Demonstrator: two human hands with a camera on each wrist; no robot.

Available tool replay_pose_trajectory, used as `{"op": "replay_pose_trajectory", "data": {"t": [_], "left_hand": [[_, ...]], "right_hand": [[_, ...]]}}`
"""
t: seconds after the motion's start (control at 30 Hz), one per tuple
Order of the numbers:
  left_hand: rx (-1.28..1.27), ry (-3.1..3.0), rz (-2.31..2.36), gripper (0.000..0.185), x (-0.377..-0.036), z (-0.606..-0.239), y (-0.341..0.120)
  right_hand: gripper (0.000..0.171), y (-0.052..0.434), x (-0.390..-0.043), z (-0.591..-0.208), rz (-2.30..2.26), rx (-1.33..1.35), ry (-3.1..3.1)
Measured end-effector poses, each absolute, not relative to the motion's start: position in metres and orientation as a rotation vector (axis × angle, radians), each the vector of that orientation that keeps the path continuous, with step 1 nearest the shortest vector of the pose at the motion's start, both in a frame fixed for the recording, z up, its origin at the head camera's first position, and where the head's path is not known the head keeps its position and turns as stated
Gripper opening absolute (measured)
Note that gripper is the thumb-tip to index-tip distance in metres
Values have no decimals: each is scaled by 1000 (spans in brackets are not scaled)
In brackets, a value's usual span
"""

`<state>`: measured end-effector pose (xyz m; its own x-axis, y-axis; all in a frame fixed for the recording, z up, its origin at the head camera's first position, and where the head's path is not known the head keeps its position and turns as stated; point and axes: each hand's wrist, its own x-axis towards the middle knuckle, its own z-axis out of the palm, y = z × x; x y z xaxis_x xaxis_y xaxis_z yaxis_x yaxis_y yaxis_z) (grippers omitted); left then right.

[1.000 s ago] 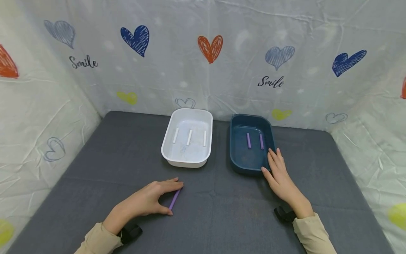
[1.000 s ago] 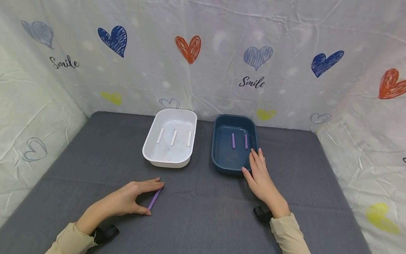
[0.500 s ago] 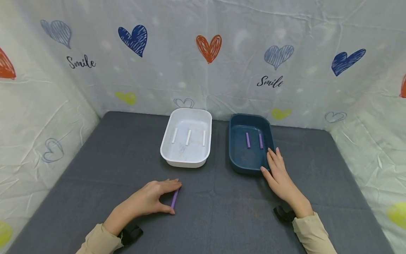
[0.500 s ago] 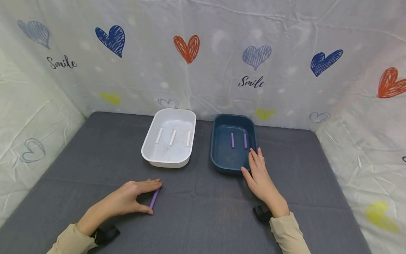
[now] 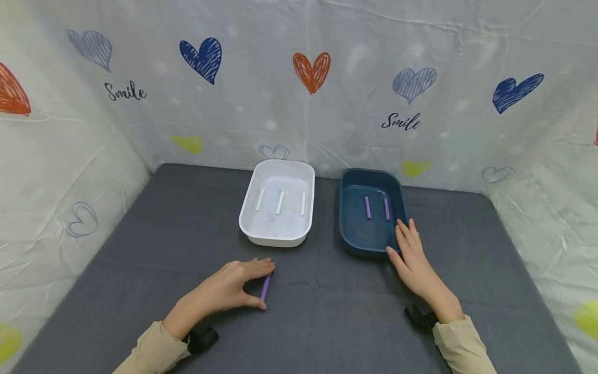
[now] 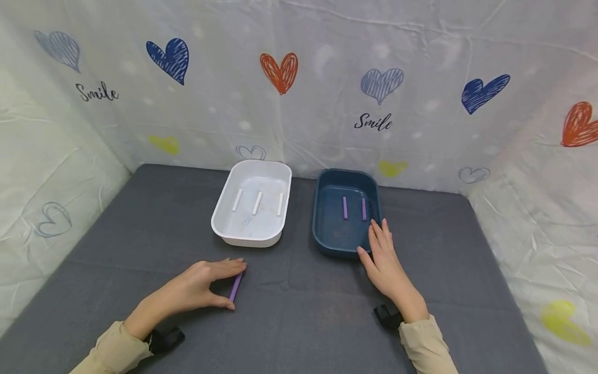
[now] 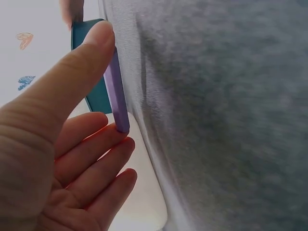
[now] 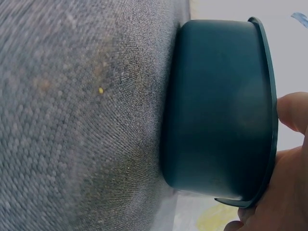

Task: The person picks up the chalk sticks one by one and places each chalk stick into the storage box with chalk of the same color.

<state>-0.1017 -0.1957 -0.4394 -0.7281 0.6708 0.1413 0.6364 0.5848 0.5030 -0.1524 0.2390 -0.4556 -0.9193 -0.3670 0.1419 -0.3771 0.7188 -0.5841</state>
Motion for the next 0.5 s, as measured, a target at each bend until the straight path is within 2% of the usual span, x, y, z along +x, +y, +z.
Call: {"op": "replay_pose_trajectory", "data": {"t": [0.5], "left_hand": [[1191, 2759, 833, 80, -114, -433, -173]], "right_hand": [[67, 241, -152, -457, 975, 617, -2904]]}}
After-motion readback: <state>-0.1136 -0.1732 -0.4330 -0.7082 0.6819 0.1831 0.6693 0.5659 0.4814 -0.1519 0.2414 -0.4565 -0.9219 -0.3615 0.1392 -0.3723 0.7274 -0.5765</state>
